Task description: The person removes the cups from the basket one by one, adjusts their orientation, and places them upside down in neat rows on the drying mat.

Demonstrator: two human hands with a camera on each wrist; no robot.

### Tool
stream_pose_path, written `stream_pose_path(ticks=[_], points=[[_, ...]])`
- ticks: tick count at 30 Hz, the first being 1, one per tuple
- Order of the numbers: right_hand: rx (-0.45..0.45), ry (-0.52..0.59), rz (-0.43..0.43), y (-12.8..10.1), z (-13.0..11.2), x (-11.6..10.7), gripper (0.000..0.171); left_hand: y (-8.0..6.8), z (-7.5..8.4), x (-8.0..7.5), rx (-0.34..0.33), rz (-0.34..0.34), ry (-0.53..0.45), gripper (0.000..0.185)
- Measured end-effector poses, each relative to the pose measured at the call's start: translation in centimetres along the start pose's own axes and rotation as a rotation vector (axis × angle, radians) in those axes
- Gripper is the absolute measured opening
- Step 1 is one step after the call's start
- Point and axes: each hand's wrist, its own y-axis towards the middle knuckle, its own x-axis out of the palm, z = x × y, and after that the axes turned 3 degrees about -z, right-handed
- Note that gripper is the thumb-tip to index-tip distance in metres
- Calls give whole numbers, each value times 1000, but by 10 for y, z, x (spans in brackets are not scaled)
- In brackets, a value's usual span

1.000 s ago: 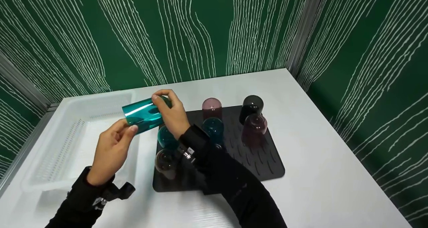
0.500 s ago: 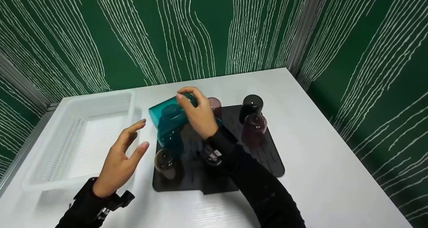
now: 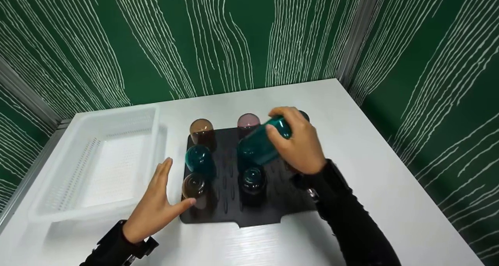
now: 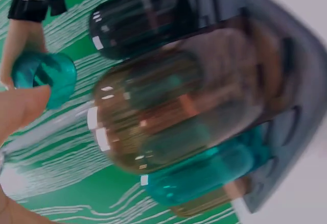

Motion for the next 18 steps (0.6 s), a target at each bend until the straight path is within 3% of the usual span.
stream_pose_path(ticks=[8,18], points=[[20,-311,-63,-31,24,-11,23,-1,-24,13,-9,-103,76,113],[-31,-508,-124,-62,45,-10,21,6,-36,18,-80,-280,133,111]])
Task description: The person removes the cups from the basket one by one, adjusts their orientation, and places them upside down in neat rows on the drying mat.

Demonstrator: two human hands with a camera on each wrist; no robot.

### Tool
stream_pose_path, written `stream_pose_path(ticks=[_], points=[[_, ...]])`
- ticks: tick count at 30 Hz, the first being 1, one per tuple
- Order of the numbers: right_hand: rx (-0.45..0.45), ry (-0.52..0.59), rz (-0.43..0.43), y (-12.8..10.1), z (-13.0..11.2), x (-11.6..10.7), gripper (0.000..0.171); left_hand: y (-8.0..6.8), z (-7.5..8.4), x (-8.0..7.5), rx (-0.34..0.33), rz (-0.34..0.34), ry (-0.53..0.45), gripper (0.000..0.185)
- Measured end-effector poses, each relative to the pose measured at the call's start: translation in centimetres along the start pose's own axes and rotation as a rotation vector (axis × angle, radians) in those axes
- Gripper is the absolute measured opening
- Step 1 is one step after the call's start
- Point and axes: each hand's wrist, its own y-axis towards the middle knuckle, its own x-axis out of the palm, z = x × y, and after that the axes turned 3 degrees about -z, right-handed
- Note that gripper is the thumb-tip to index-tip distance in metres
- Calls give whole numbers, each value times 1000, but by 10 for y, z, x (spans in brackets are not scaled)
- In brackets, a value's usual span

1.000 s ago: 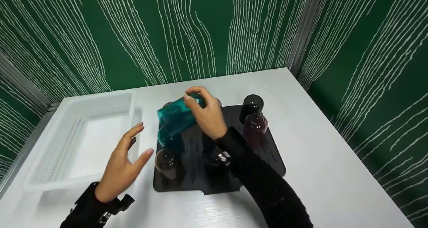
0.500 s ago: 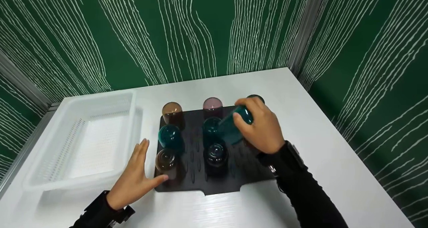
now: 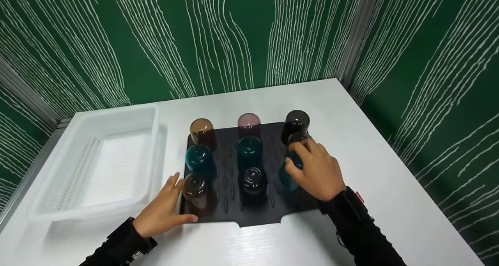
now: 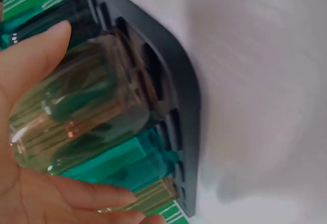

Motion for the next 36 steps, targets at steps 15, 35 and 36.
stream_pose_path(ticks=[15,35,36], points=[[17,-147,-104,-22,24,22,25,1,-6,4,23,-125,320,103],[82,-134,-167,-22,24,24,25,-2,-10,13,64,-81,421,103],[90,-128,-175,-22,24,24,25,-1,-10,14,66,-79,422,103]])
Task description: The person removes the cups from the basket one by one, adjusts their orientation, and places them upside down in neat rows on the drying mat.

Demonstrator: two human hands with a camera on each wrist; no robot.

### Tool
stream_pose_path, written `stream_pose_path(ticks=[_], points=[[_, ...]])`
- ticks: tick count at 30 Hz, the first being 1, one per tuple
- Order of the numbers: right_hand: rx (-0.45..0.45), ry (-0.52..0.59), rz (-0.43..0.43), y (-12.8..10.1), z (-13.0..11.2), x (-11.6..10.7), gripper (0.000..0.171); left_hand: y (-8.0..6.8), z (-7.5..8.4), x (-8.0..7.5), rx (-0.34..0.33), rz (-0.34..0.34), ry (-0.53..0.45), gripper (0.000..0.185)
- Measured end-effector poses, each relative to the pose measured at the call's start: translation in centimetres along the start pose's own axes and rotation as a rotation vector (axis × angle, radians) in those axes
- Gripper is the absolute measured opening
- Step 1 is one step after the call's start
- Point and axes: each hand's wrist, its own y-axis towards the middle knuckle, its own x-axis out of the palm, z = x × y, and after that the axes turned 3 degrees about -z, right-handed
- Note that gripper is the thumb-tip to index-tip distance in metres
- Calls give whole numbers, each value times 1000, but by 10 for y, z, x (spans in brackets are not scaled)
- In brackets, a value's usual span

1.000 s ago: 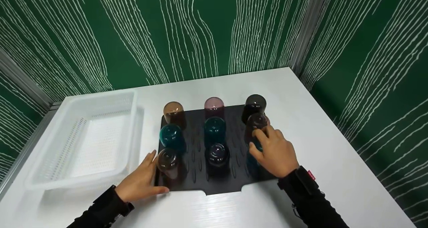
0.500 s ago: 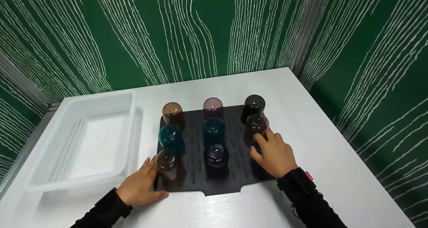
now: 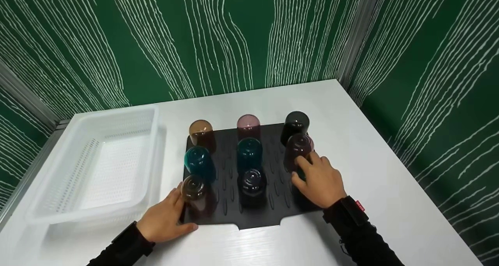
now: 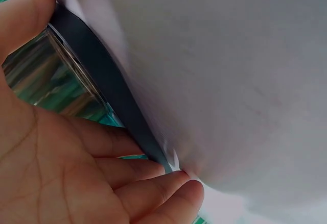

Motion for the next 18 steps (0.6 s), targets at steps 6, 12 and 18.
stream_pose_path(ticks=[6,12,18], points=[[49,64,-39,-3,0,-4,31,1,2,0,4,10,-6,102],[87,168,-58,-4,2,-6,48,4,0,0,11,-8,-58,104],[128,224,-111,-2,0,-11,70,6,-1,-5,2,57,-245,117]])
